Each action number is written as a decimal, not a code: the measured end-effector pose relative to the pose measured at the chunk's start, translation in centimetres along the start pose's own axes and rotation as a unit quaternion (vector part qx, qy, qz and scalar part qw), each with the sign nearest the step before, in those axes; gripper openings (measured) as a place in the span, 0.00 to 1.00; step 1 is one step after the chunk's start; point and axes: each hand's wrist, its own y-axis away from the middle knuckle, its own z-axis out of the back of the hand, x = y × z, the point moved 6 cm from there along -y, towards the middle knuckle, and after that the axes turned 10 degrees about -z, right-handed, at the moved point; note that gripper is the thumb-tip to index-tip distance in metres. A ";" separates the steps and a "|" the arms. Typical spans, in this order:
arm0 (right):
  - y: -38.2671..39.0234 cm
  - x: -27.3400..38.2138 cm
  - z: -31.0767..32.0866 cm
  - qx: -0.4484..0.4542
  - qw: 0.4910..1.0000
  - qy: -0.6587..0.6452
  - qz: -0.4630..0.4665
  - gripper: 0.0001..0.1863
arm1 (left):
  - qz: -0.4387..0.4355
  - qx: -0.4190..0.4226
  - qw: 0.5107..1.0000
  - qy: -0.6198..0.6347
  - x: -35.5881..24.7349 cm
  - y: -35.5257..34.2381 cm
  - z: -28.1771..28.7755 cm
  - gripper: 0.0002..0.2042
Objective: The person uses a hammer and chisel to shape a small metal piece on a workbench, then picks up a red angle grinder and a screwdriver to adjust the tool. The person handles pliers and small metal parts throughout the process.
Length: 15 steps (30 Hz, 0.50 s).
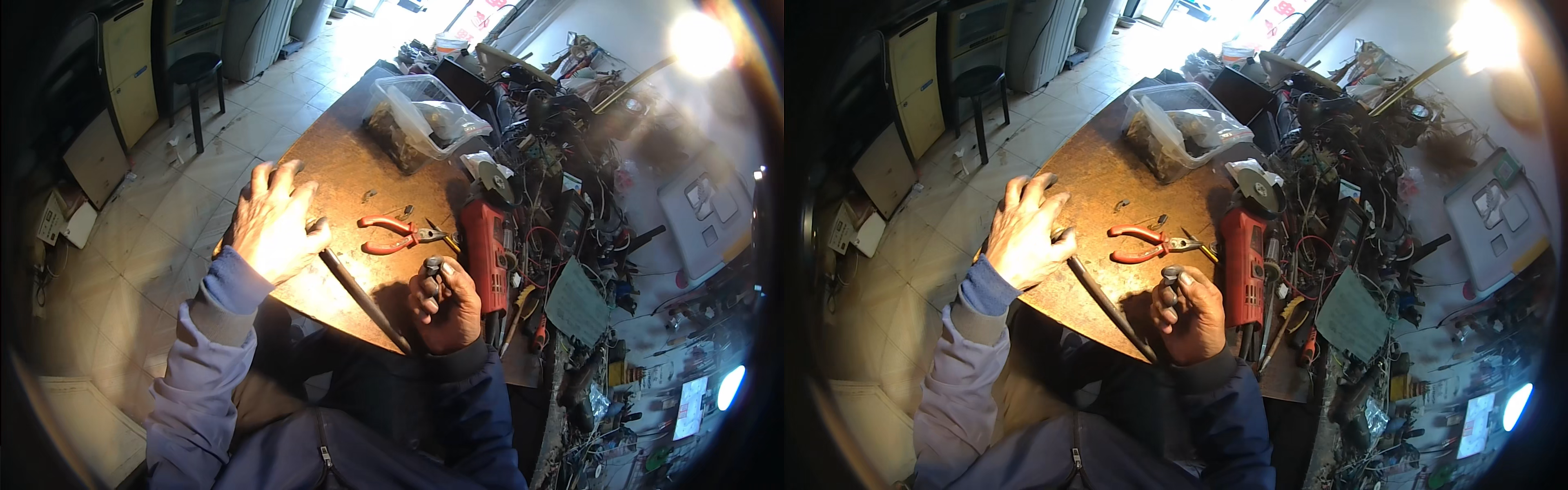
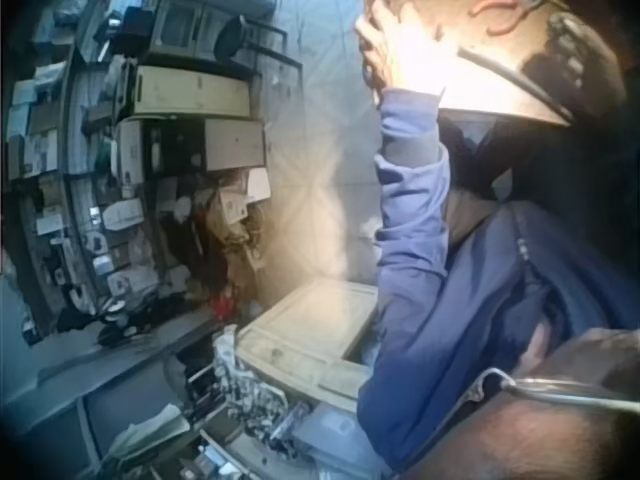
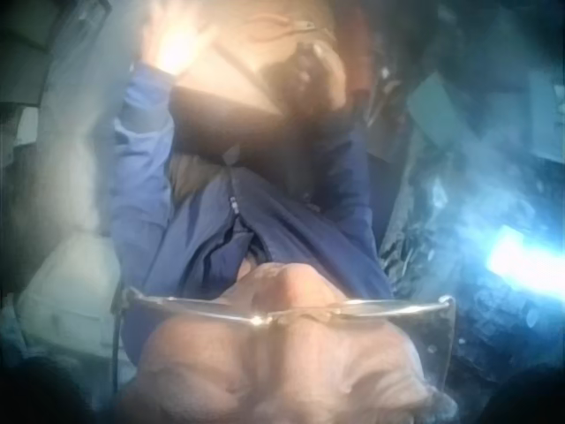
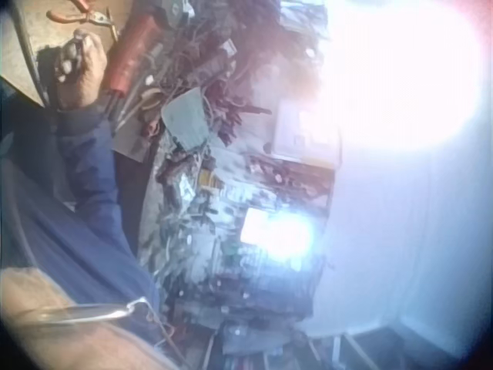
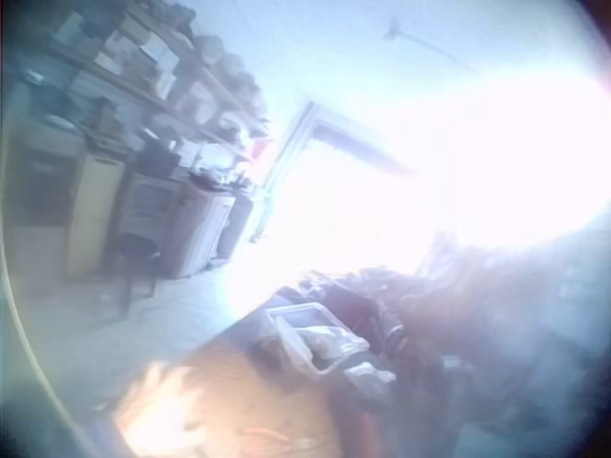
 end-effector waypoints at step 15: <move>2.7 1.3 -4.5 -0.020 0.718 0.684 0.125 0.09 | 0.015 0.006 1.000 0.010 0.3 0.2 -0.4 0.26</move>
